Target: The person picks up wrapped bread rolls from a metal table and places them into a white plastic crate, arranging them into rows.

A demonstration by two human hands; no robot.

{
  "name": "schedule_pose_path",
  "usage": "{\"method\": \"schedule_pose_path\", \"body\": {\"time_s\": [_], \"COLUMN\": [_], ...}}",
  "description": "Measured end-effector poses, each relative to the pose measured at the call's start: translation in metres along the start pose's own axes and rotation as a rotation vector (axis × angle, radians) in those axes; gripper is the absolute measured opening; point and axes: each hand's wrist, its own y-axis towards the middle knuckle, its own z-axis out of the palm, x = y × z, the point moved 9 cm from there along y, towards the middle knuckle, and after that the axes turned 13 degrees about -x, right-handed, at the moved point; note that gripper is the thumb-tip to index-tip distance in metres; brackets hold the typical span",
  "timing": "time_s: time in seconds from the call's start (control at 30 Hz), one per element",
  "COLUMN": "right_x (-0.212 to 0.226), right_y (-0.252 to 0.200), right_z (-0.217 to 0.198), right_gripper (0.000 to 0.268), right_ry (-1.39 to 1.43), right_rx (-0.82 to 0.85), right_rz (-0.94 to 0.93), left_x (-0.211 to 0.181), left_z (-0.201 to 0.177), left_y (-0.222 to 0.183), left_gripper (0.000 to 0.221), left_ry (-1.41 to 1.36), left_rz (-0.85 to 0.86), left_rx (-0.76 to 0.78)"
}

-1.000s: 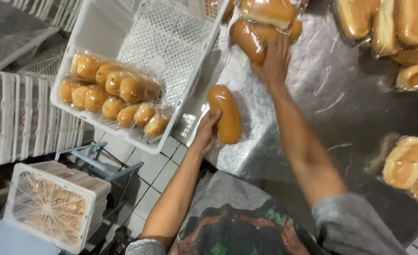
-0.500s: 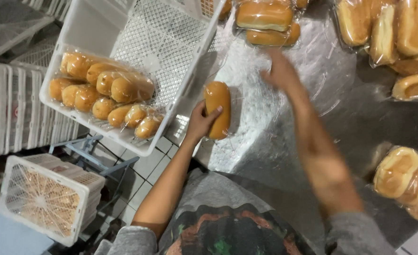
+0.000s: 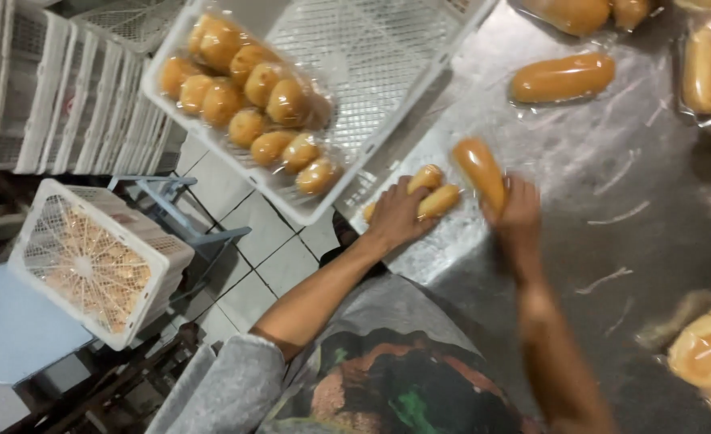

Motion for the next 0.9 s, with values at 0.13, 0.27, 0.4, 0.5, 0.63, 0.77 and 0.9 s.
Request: {"method": "schedule_pose_path", "body": {"time_s": [0.13, 0.27, 0.4, 0.5, 0.63, 0.77, 0.9], "right_x": [0.012, 0.079, 0.199, 0.236, 0.244, 0.225, 0.225], "right_y": [-0.049, 0.038, 0.140, 0.172, 0.200, 0.199, 0.202], "right_z": [-0.020, -0.081, -0.084, -0.042, -0.013, 0.029, 0.036], "right_gripper": [0.072, 0.077, 0.103, 0.113, 0.113, 0.056, 0.048], "right_ry": [0.102, 0.484, 0.569, 0.400, 0.434, 0.242, -0.054], "right_rx": [0.147, -0.127, -0.077, 0.044, 0.039, 0.384, 0.442], "right_rz": [0.442, 0.517, -0.002, 0.054, 0.339, 0.655, 0.610], "left_x": [-0.047, -0.057, -0.063, -0.068, -0.020, 0.012, 0.045], "left_z": [-0.065, -0.160, -0.269, -0.319, -0.303, -0.254, -0.179], "left_y": [-0.005, 0.020, 0.038, 0.056, 0.105, 0.133, 0.149], "left_gripper": [0.063, 0.066, 0.072, 0.087, 0.099, 0.034, 0.030], "left_ry": [-0.444, -0.616, -0.316, -0.310, -0.168, -0.064, 0.262], "left_rz": [-0.022, 0.105, 0.173, 0.067, -0.118, -0.074, 0.036], "left_rx": [-0.030, -0.420, -0.433, -0.184, 0.382, 0.828, 1.153]}}
